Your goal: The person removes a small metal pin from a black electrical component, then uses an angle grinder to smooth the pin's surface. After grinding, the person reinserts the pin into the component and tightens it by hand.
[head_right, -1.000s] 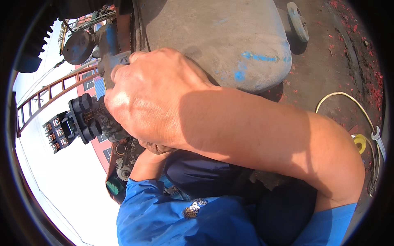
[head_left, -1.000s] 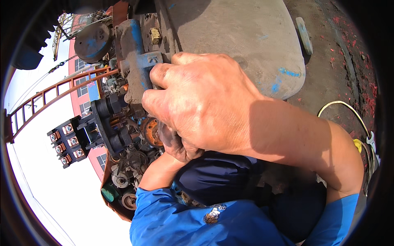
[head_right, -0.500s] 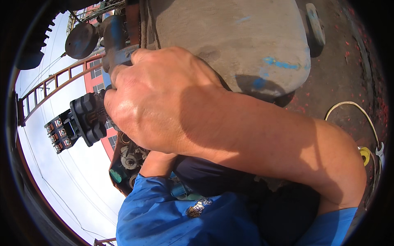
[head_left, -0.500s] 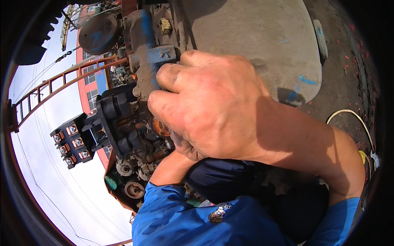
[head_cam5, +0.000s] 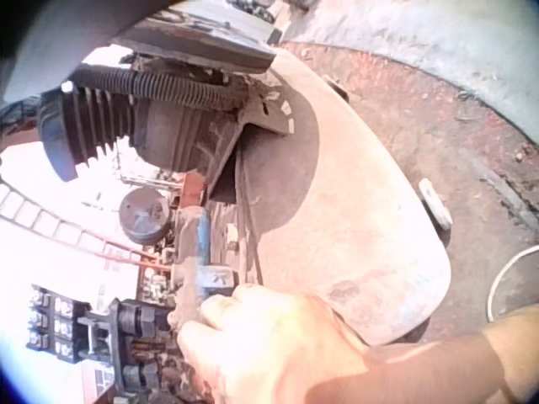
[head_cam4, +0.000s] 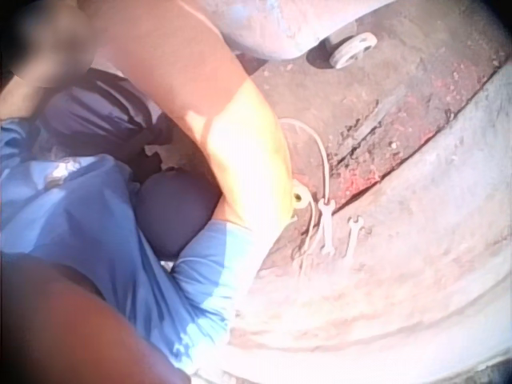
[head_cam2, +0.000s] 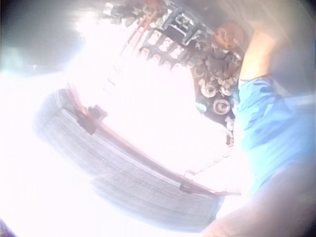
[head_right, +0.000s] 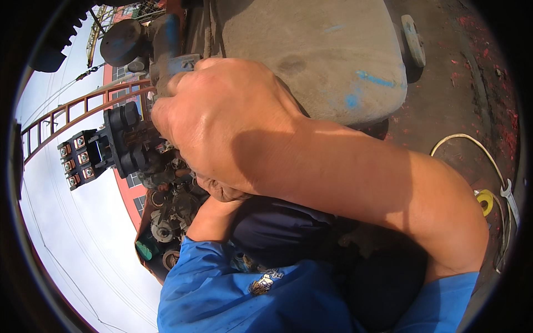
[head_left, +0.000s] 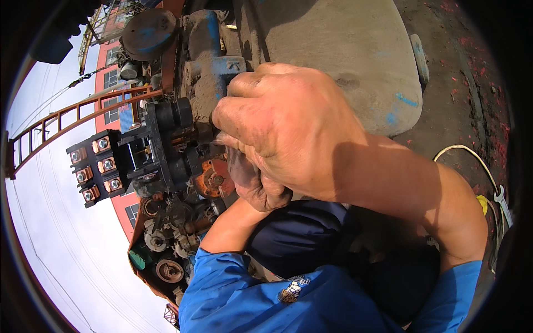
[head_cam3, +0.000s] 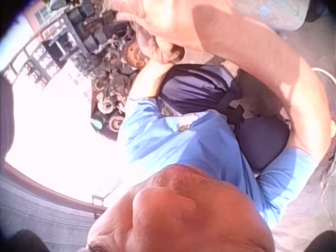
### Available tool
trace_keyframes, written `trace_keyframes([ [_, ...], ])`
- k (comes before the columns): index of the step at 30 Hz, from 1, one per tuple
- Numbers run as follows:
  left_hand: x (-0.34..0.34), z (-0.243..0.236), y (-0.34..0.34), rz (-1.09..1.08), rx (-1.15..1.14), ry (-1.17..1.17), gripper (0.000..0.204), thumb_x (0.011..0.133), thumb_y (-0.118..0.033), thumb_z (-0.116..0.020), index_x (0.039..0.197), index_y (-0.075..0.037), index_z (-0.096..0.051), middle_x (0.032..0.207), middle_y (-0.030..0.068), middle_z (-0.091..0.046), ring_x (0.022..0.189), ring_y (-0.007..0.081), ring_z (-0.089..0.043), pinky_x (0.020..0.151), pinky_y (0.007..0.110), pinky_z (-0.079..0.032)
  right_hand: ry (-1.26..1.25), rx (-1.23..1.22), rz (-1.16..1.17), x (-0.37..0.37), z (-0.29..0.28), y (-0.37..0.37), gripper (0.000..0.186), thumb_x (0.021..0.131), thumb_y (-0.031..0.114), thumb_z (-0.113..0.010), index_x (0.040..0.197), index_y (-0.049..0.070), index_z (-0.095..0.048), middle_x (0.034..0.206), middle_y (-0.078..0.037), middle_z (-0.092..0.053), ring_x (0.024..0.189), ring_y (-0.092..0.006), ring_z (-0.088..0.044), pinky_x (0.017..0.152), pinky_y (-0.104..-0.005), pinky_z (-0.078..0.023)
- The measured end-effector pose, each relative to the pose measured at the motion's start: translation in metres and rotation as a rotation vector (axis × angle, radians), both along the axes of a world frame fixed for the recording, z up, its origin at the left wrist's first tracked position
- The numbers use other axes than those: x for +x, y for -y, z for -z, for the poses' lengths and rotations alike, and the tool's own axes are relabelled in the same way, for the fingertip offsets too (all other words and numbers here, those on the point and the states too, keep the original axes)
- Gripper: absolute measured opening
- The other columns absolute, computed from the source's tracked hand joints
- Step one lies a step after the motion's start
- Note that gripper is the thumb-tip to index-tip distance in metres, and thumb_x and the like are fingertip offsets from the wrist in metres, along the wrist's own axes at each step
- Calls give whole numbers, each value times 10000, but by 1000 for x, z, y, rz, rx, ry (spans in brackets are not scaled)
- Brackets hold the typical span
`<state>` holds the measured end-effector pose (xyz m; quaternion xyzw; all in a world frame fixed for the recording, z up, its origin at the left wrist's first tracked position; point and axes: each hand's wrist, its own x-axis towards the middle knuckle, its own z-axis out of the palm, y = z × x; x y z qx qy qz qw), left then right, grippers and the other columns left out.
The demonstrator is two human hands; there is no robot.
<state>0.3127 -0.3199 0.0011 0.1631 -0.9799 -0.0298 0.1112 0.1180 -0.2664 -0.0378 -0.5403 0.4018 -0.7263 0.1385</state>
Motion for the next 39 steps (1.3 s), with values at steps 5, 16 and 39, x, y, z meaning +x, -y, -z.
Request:
trace_keyframes([
  [5, -6, 9, -20, -151, 369, -304, 576, 1026, -415, -536, 1331, 73, -576, 1250, 166, -685, 1141, 290, -669, 977, 389, -494, -8, 11, 36, -3, -18, -7, 118, 714, 100, -711, 830, 77, -716, 819, -117, -724, 865, -328, -705, 756, -434, -579],
  [16, -37, -14, -37, -547, 464, -690, 357, 973, -155, -707, 1273, -14, -573, 1196, 50, -659, 1038, 147, -654, 897, 289, -531, 428, 6, -47, 14, -17, -11, 168, 804, 81, -749, 957, 26, -707, 827, -148, -654, 837, -359, -627, 740, -434, -513],
  [39, -13, 5, -21, -575, -259, -179, 520, 1008, -226, -659, 1412, -41, -389, 1374, 129, -507, 1253, 227, -552, 1041, 383, -469, 248, -36, 3, 9, -11, -2, 184, 843, 223, -661, 773, 80, -753, 884, -84, -699, 979, -328, -614, 895, -488, -422],
])
